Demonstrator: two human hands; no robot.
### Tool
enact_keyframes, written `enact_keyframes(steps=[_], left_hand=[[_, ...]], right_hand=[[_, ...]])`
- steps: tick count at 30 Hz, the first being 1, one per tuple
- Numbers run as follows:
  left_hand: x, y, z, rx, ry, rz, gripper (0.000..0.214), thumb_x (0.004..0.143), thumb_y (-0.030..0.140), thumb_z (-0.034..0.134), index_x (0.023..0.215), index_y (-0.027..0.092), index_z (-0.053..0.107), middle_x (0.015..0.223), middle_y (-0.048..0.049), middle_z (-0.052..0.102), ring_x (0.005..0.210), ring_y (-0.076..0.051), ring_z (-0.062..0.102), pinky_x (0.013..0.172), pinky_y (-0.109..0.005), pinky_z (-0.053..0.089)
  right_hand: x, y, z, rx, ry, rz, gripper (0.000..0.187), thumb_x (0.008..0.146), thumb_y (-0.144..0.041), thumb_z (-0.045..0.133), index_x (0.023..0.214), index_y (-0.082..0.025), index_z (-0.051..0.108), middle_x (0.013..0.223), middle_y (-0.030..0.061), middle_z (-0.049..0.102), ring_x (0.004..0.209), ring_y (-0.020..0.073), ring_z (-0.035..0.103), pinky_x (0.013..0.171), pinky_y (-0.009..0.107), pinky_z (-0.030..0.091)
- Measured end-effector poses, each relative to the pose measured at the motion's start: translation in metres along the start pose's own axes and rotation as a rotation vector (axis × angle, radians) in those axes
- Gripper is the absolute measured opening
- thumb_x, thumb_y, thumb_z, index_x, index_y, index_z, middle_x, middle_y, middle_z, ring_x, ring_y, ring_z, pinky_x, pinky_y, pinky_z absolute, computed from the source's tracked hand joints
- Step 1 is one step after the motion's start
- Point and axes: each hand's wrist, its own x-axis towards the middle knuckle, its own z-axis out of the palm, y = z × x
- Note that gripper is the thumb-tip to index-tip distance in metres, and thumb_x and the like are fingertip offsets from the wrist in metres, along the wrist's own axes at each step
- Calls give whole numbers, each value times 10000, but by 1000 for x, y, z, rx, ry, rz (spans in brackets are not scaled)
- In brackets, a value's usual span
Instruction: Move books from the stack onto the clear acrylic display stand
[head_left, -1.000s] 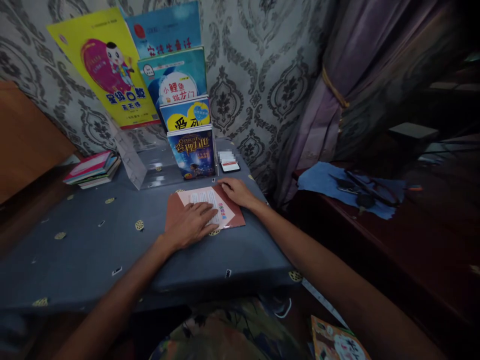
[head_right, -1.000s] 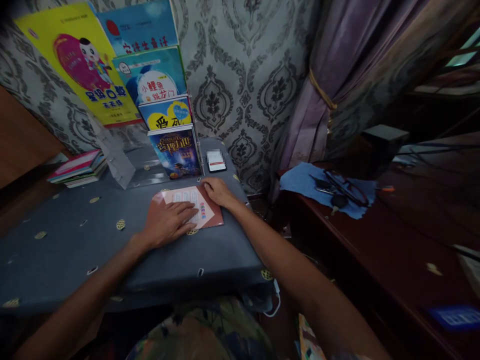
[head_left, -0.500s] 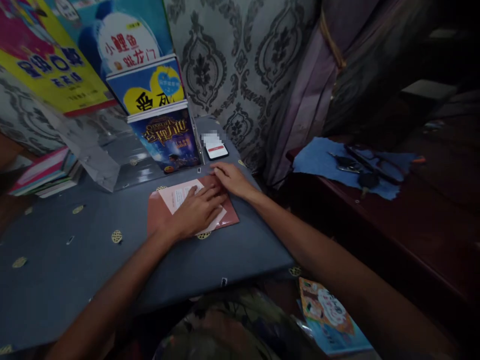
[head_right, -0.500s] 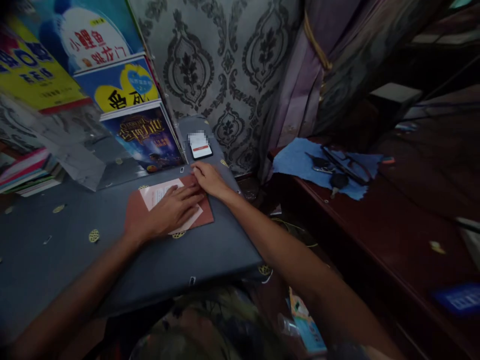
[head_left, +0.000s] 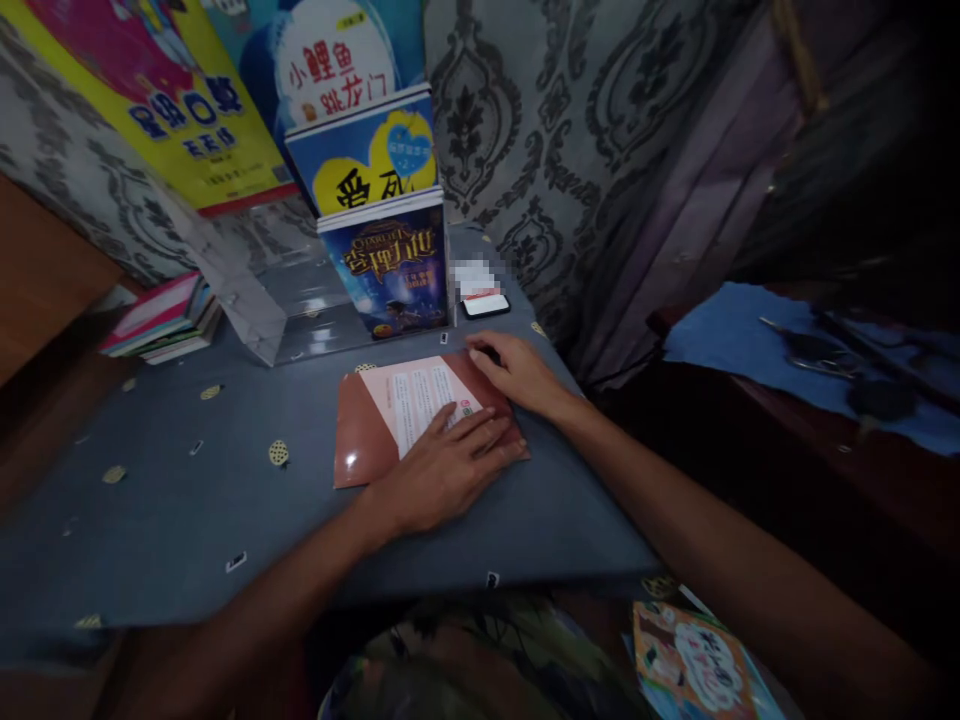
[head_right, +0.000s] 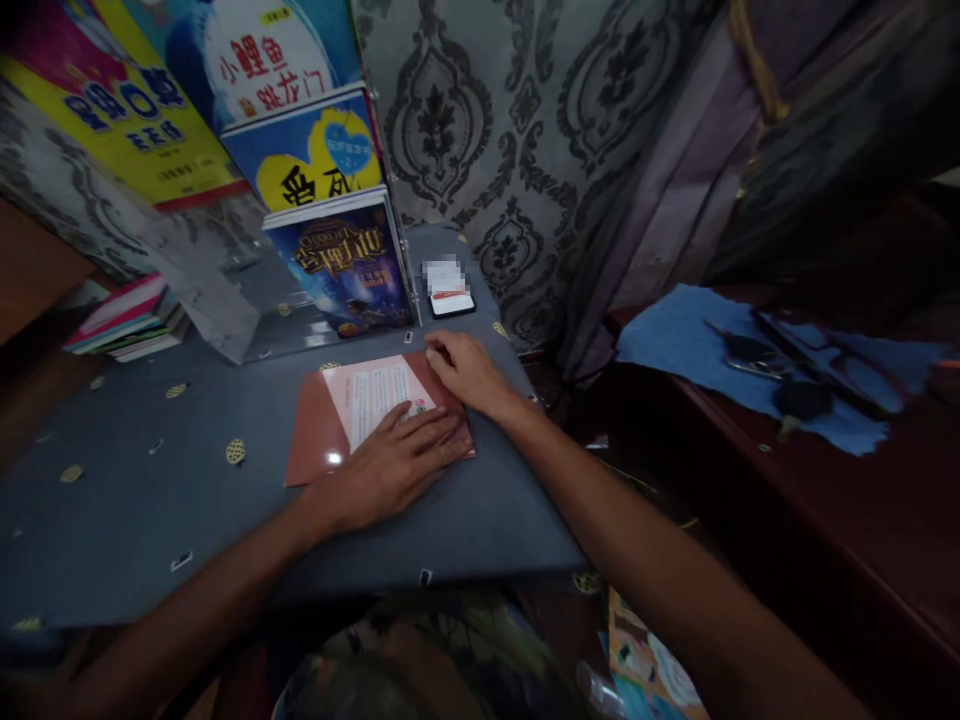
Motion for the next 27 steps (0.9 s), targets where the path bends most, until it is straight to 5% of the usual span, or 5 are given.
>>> enact_keyframes(steps=[12, 19, 23, 27], left_hand=[[-26, -14, -6, -77, -5, -37, 422, 1077, 348, 348, 1460, 237, 486, 1541, -92, 513, 1463, -232, 424, 1211, -498, 335], [-88, -84, -22, -257, 227, -370, 384, 1062, 328, 361, 1322, 202, 614, 1431, -121, 602, 1346, -237, 552, 1151, -479, 438], [-108, -117, -17, -373, 273, -434, 356, 1031, 326, 430, 1284, 200, 648, 1402, -111, 630, 1305, -252, 586, 1135, -483, 453], [-112, -124, -7, -413, 331, -428, 356, 1023, 327, 450, 1285, 201, 655, 1410, -113, 630, 1328, -248, 572, 1158, -493, 425]], right_hand=[[-1, -6, 3, -111, -1, -108, 287, 923, -238, 513, 1126, -194, 710, 1108, 108, 754, 1045, 294, 679, 939, 461, 545], [-5, -29, 8, -175, -26, -318, 265, 945, -216, 503, 1087, -172, 723, 1132, 143, 744, 1117, 332, 652, 971, 535, 507], [-22, -78, 25, 43, -264, -617, 276, 999, -207, 474, 1129, -192, 717, 1173, 103, 750, 1186, 258, 639, 1054, 473, 481], [-39, -124, 47, 102, -558, -822, 290, 1027, -215, 477, 1231, -183, 679, 1289, 91, 713, 1301, 225, 568, 1126, 432, 426]])
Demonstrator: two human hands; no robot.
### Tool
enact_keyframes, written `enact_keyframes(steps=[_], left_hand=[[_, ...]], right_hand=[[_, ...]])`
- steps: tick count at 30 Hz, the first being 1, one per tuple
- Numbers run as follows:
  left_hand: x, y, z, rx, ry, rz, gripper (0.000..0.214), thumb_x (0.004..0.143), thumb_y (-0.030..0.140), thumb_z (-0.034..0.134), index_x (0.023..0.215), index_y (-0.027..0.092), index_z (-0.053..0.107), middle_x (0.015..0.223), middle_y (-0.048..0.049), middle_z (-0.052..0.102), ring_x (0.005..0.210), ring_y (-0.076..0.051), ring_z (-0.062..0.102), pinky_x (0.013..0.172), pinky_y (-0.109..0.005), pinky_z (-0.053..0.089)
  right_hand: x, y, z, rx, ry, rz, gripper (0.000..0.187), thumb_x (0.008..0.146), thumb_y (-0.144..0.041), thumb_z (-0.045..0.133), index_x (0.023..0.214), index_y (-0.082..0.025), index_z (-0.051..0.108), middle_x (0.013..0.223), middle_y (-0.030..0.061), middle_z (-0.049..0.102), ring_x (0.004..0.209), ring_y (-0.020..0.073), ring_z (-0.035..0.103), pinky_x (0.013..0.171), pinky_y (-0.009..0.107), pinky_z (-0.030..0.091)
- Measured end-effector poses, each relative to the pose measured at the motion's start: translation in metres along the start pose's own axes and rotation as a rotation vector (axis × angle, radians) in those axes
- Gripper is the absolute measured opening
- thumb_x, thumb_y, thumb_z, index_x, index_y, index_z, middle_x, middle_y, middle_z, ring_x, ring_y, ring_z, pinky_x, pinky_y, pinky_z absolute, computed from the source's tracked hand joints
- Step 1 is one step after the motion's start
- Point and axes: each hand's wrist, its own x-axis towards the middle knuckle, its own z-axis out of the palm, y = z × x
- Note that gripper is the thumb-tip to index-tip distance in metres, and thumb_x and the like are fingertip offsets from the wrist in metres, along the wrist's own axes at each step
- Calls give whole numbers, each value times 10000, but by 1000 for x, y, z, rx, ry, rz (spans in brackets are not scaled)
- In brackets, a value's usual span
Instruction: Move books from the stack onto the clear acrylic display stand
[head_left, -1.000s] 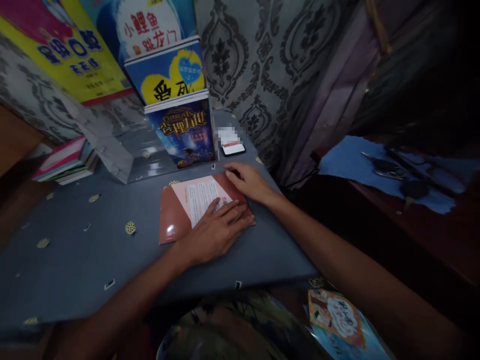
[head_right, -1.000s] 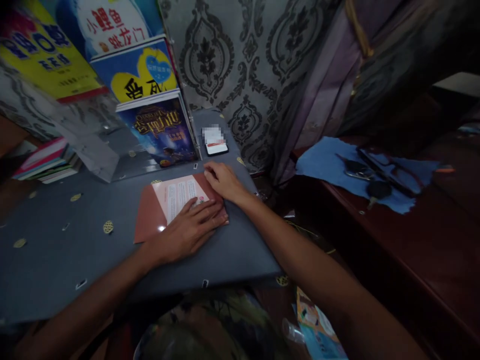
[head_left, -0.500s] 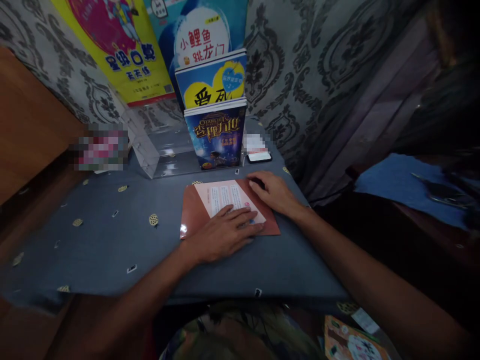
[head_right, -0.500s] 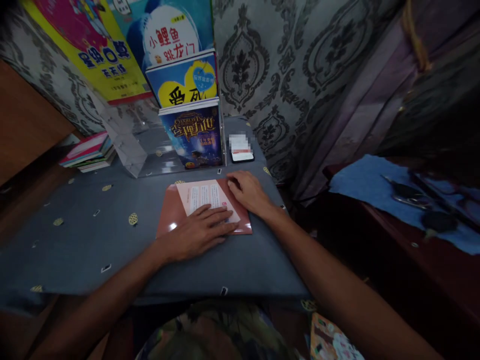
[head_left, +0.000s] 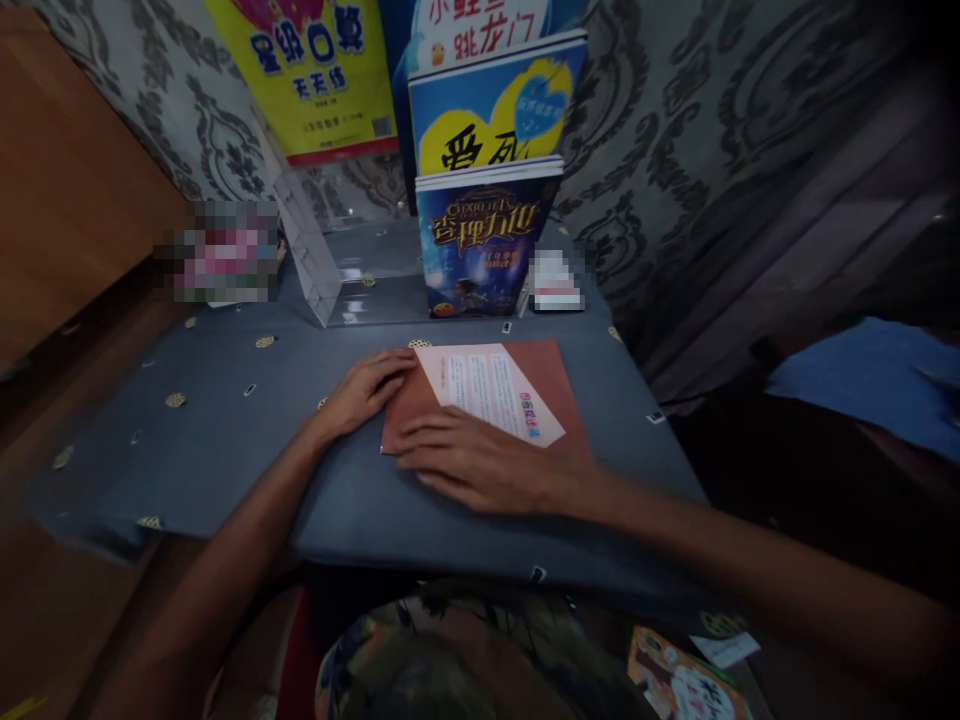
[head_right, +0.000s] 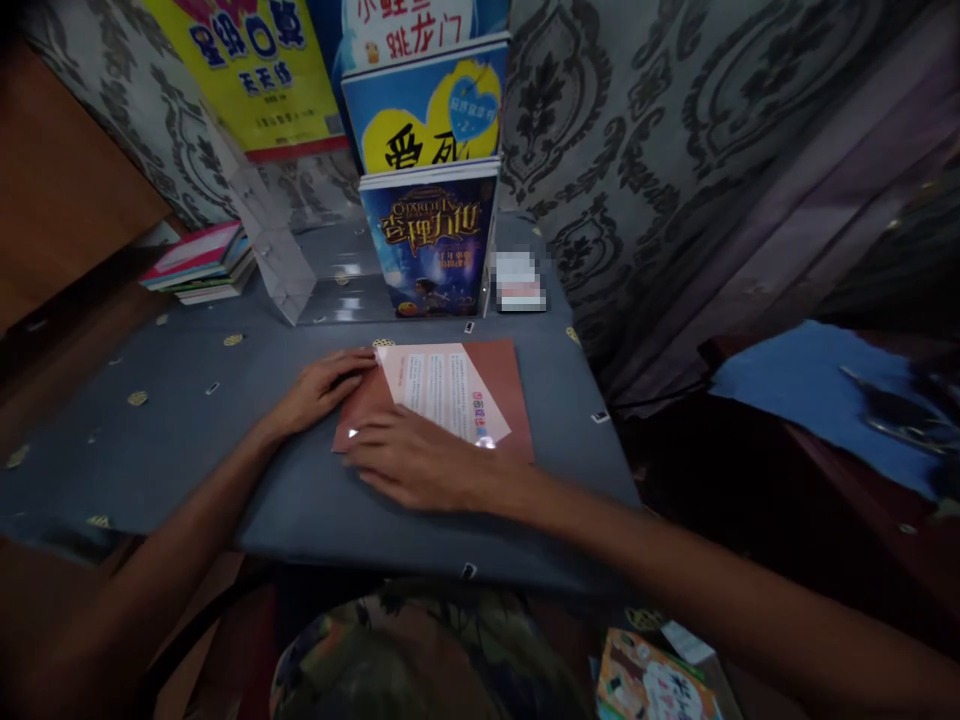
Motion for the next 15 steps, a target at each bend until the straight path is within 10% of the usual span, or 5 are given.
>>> enact_keyframes(steps=[15], left_hand=[[-3, 1, -1, -107, 3, -67, 385, 1028, 311, 402, 1299, 194, 649, 1444, -108, 614, 1383, -225, 536, 1194, -489, 399]], right_hand=[[24, 42, 9, 65, -26, 92, 373, 1050, -314, 467, 1377, -207, 613, 1405, 105, 651, 1361, 232, 543, 1176, 467, 368]])
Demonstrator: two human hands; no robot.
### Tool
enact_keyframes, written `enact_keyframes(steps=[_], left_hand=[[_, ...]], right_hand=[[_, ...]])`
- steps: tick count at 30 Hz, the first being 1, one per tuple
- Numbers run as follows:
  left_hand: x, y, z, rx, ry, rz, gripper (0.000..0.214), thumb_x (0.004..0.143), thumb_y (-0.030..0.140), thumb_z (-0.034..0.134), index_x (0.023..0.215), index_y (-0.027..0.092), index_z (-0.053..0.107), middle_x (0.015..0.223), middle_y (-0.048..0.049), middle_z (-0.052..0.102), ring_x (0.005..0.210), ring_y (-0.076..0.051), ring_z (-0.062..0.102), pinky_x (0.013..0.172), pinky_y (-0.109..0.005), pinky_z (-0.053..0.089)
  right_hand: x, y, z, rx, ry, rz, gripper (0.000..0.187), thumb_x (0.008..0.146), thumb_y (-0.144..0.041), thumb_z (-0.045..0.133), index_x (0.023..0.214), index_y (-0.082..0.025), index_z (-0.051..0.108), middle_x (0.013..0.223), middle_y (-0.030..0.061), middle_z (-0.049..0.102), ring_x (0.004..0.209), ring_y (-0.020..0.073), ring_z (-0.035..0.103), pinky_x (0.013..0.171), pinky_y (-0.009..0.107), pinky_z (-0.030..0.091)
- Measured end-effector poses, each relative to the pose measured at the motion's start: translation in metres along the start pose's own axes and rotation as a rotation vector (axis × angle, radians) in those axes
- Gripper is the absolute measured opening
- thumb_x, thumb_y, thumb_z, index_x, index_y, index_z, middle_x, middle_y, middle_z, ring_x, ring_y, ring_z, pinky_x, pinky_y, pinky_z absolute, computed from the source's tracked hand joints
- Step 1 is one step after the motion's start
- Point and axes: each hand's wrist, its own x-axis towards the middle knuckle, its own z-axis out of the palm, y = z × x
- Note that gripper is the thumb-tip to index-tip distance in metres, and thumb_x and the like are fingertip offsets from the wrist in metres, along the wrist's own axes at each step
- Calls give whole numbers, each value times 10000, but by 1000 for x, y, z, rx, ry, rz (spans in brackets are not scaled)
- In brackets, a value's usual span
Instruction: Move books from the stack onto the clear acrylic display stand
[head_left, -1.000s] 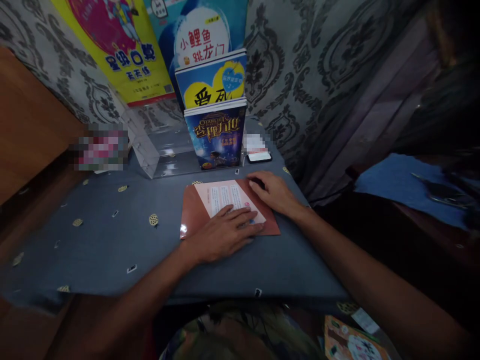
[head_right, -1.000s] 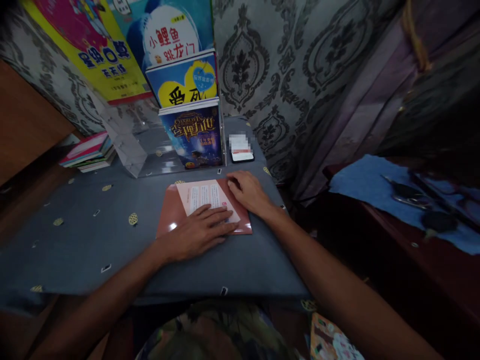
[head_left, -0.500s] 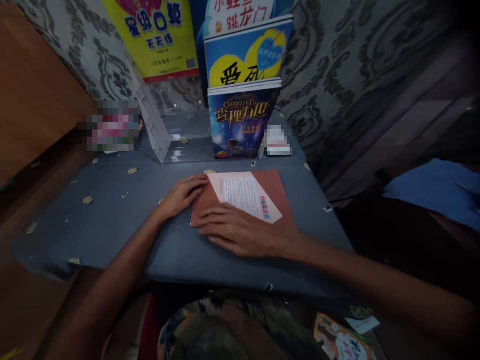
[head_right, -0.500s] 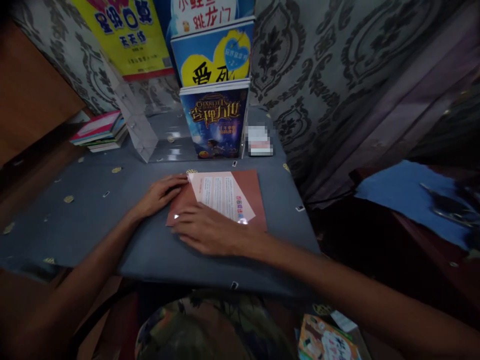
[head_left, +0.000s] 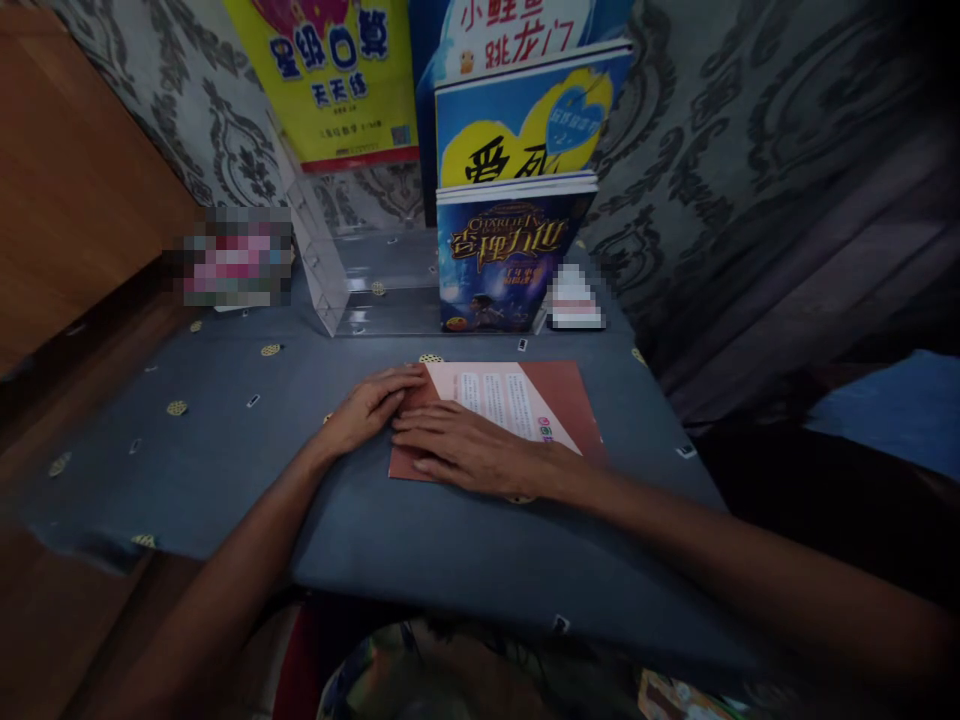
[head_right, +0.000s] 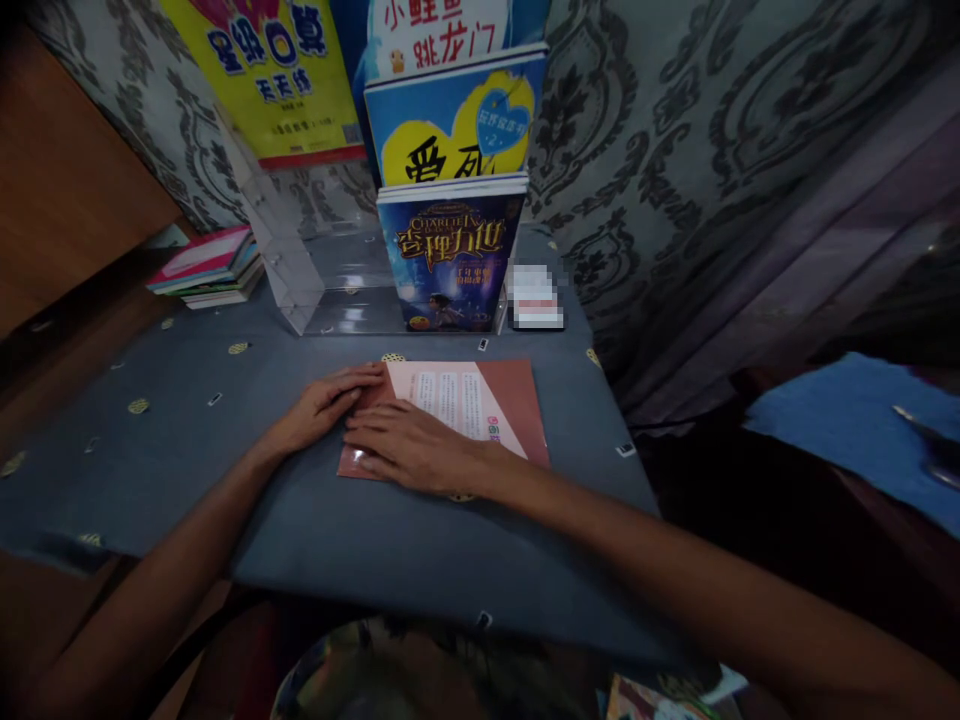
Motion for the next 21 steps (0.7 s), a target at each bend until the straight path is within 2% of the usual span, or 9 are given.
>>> enact_keyframes(steps=[6, 9, 12, 16, 19, 21], left_hand=[[0, 4, 0, -11, 15, -52, 424, 1034, 347, 383, 1374, 205, 592, 1445, -98, 614, 1361, -227, 557, 1178, -479, 416], [-1, 8, 0, 78, 4, -54, 447, 1039, 397, 406, 1400, 183, 559, 1456, -123, 599, 1365, -242, 549, 1161, -487, 426], [-3, 18, 4, 250, -26, -13, 465, 1039, 469, 422, 1367, 179, 577, 1473, -141, 577, 1396, -277, 512, 1174, -554, 382], [-3, 45, 24, 456, -86, 138, 547, 980, 587, 504, 1344, 187, 588, 1440, -161, 595, 1401, -328, 495, 1191, -659, 284], [-2, 66, 45, 474, -162, 274, 611, 954, 615, 533, 1390, 188, 546, 1447, -167, 586, 1421, -321, 470, 1181, -610, 338], [0, 75, 56, 488, -185, 303, 622, 961, 599, 532, 1428, 188, 504, 1470, -168, 565, 1437, -313, 449, 1181, -585, 353]], right_hand=[[-4, 41, -22, -80, 45, 144, 377, 1037, -325, 483, 1388, -254, 600, 1467, 95, 598, 1415, 254, 486, 1186, 528, 344], [-18, 54, -33, -71, 61, 262, 391, 1031, -323, 485, 1407, -282, 583, 1544, 80, 521, 1458, 258, 432, 1188, 544, 342], [-31, 61, -38, -50, 85, 317, 395, 1028, -305, 481, 1411, -299, 578, 1549, 71, 515, 1461, 251, 430, 1186, 552, 347], [-38, 66, -36, -26, 157, 313, 390, 1025, -258, 465, 1392, -240, 596, 1505, 107, 560, 1429, 247, 476, 1173, 534, 379], [-37, 68, -34, -4, 211, 299, 371, 1019, -237, 467, 1353, -228, 629, 1463, 107, 601, 1398, 244, 514, 1166, 518, 398], [-36, 69, -34, 13, 233, 293, 368, 1015, -215, 461, 1332, -248, 644, 1433, 85, 629, 1374, 233, 539, 1156, 508, 414]])
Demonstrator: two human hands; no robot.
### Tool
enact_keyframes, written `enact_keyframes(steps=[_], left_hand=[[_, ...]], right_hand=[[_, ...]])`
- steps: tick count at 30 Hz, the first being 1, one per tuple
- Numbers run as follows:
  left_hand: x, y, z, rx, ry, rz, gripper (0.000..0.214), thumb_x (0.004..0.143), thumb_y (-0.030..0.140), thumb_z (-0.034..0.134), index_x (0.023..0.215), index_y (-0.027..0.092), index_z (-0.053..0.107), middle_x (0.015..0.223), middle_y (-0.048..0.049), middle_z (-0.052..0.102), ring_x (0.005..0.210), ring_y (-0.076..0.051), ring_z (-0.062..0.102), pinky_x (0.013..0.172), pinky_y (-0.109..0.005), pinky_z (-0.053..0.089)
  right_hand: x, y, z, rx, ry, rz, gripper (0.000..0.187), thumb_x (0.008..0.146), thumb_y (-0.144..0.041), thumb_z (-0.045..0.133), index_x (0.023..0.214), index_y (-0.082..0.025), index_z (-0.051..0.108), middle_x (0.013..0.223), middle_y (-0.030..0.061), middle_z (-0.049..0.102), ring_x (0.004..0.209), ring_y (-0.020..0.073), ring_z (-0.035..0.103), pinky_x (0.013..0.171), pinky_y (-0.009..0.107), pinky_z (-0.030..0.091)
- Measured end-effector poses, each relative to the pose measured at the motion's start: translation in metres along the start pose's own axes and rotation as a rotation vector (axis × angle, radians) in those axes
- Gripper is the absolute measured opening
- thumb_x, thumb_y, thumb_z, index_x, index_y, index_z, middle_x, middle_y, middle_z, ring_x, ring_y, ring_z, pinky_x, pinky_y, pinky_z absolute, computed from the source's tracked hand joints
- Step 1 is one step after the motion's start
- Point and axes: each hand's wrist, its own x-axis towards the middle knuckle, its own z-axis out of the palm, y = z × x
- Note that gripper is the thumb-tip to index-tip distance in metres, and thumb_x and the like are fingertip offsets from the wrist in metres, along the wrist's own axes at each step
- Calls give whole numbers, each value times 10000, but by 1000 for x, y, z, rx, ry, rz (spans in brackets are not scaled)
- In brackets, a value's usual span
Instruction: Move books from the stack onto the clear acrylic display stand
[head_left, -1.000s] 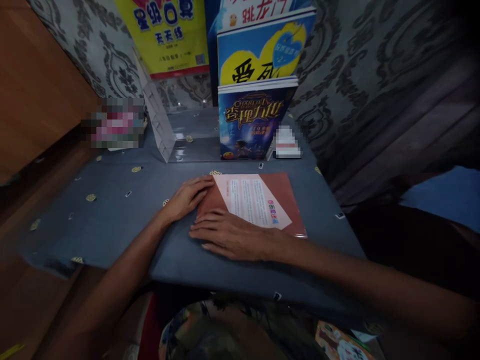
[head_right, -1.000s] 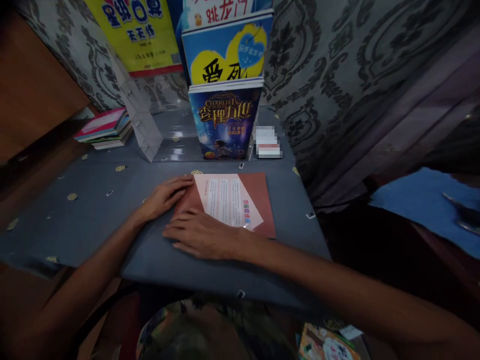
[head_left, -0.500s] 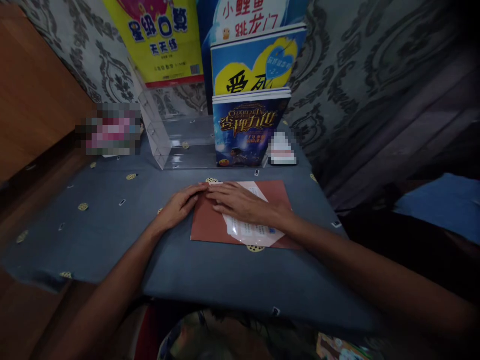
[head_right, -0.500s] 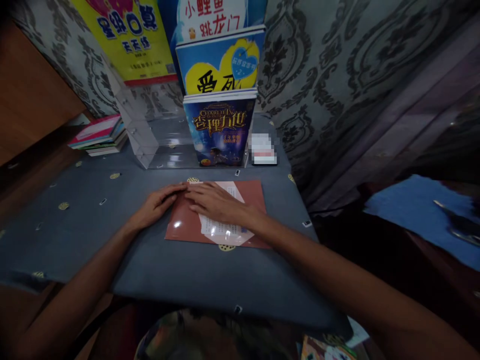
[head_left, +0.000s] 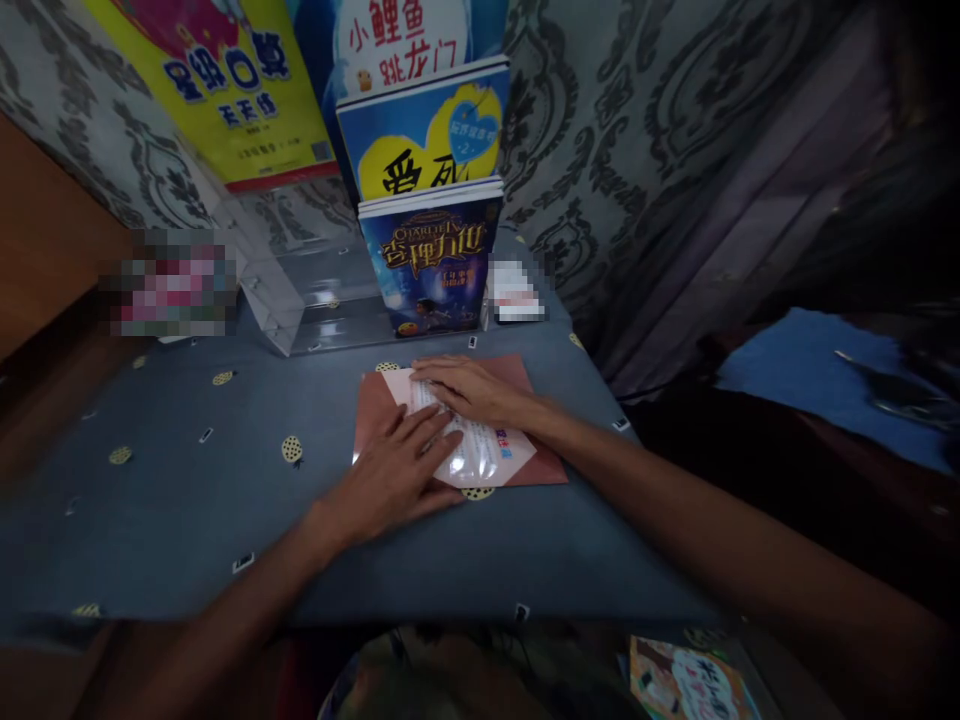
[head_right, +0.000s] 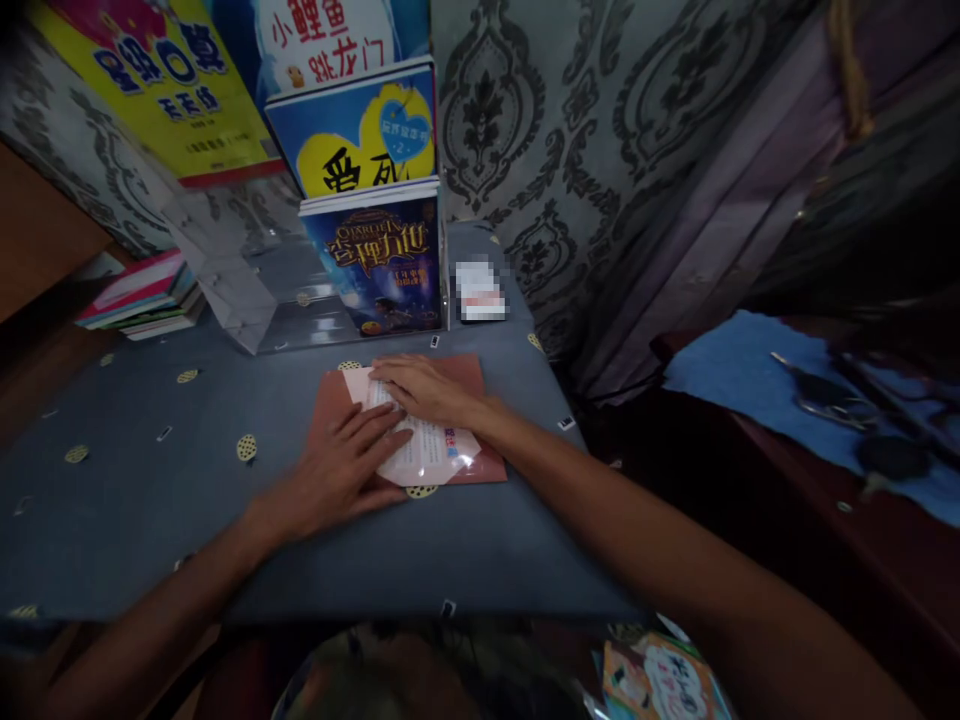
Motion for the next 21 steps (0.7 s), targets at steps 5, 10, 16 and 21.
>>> enact_keyframes(steps=[5, 10, 16, 21], left_hand=[[6, 7, 4, 58, 6, 21, 614, 987, 604, 465, 1422, 171, 499, 1465, -154, 576, 1423, -304, 470, 1176, -567, 372], [3, 7, 6, 139, 44, 45, 577, 1012, 570, 430, 1414, 162, 505, 1455, -149, 591, 1412, -292, 494, 1172, -534, 388], [2, 12, 9, 240, 137, 115, 511, 1037, 502, 421, 1333, 109, 560, 1306, -152, 694, 1250, -289, 634, 1053, -457, 522], [2, 18, 5, 359, 162, 175, 420, 1050, 402, 445, 1281, 79, 583, 1230, -163, 726, 1144, -286, 688, 937, -406, 585]], right_hand=[[0, 3, -6, 28, 80, 34, 342, 1019, -230, 460, 1291, -241, 667, 1322, 78, 701, 1255, 225, 626, 1089, 473, 472], [-6, 13, -15, 31, 139, 89, 345, 1009, -239, 460, 1294, -205, 653, 1299, 100, 709, 1213, 231, 645, 1058, 460, 486], [-13, 21, -20, 5, 180, 129, 344, 987, -217, 459, 1241, -190, 690, 1237, 112, 728, 1169, 240, 661, 1032, 458, 500], [-13, 20, -20, 69, 261, 178, 320, 958, -190, 494, 1180, -218, 722, 1182, 76, 755, 1081, 222, 692, 966, 428, 536]])
